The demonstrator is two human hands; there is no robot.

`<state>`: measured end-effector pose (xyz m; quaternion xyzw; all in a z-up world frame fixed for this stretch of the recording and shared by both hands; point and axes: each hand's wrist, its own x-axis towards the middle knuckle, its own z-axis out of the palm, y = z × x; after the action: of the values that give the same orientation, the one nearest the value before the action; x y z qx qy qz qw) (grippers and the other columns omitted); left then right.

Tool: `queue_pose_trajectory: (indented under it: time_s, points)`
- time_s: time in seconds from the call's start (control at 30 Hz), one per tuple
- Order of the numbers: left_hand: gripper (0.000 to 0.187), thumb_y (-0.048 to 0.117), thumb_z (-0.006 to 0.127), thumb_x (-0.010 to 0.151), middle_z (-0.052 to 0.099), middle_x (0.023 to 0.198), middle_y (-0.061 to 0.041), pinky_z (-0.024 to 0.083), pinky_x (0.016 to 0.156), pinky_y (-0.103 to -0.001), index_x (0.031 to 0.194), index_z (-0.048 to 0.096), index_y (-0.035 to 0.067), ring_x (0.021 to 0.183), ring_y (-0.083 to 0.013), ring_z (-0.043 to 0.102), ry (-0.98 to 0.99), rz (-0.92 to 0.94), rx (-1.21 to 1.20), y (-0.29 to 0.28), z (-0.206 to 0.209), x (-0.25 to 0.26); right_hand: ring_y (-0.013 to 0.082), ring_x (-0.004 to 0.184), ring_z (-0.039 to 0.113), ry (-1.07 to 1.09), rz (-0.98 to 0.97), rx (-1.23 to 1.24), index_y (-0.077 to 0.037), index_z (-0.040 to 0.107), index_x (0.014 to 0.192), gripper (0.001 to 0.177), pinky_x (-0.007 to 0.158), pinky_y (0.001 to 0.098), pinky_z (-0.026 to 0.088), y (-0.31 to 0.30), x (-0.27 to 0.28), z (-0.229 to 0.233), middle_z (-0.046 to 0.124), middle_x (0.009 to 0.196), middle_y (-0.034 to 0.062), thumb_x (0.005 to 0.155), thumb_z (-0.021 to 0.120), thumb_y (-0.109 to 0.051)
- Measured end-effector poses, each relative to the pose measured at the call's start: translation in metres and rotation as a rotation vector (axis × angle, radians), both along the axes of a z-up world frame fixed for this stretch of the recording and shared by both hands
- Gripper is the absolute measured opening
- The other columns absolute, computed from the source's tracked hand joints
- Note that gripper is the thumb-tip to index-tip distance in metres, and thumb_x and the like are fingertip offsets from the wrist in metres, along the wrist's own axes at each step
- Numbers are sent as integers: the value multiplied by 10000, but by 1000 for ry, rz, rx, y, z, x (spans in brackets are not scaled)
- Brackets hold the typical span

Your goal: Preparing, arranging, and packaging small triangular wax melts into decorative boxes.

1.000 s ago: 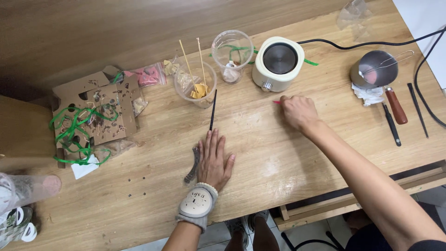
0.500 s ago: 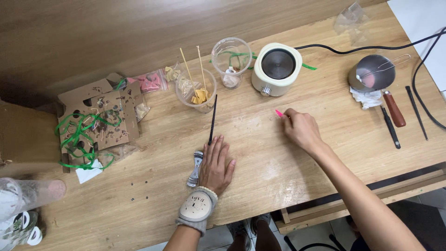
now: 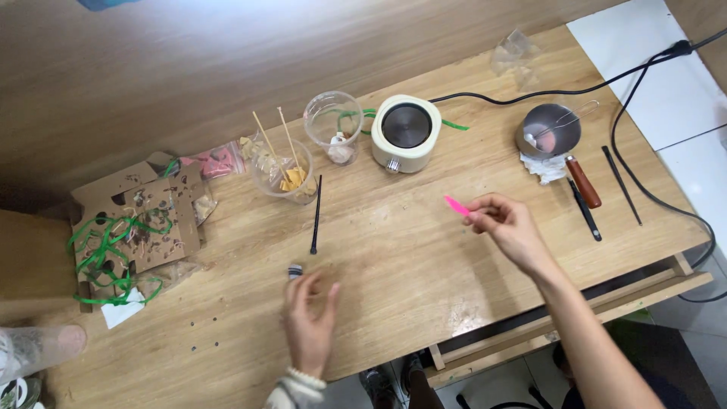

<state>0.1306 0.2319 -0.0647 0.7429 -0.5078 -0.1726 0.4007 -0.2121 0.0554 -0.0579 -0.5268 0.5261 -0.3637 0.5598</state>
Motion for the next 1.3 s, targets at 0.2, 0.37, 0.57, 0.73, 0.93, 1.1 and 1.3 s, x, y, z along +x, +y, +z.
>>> queue_pose_trajectory:
  time_s: [0.2,0.37,0.57,0.73,0.93,1.1,1.3]
  points:
    - [297,218,797,886,691,783,-35,503,618,-232,1081,775,-5,680,-101,586,795,-157,46,-76,11,-100,109,753,590,-303,18,13,9,648,1100,146,669,263,472,74,95,8,684,848,52,964,686,-29]
    - [224,197,787,917,713,714,-24,448,590,-225,891,800,-25,635,-63,572,912,-243,89,-72,21,-88,94,809,648,-281,52,-3,-23,575,1063,146,720,247,498,90,92,31,719,857,38,943,656,-13]
    - [215,204,781,916,719,705,-43,474,591,-222,877,798,-7,615,-70,587,1007,-251,234,-56,14,-84,89,820,674,-211,164,28,-31,589,1051,137,748,249,542,98,76,29,694,820,35,932,649,2]
    - [207,204,754,912,732,736,-49,503,608,-227,959,805,8,624,-77,614,1108,-174,217,-39,8,-73,91,710,584,-77,245,97,-32,596,1079,145,606,268,435,97,66,35,707,777,64,946,648,-9]
    - [255,241,657,987,776,783,6,559,685,-224,970,808,37,718,-81,689,449,6,41,-12,9,8,138,641,626,398,108,122,-111,651,1264,336,532,319,459,40,19,22,790,916,83,946,594,-20]
    - [535,331,848,744,677,1034,-217,538,764,-455,1127,724,-21,921,-363,653,-573,172,169,5,4,49,328,1007,731,902,-31,-503,-29,757,1184,345,895,447,567,-22,-21,-25,739,1190,225,868,622,6]
    - [296,230,828,813,666,1078,-143,532,912,-429,1035,714,71,1027,-322,660,-298,215,354,0,-26,54,388,1237,621,839,-27,-539,-11,768,1102,361,1094,534,440,28,47,-8,657,1344,233,781,614,53]
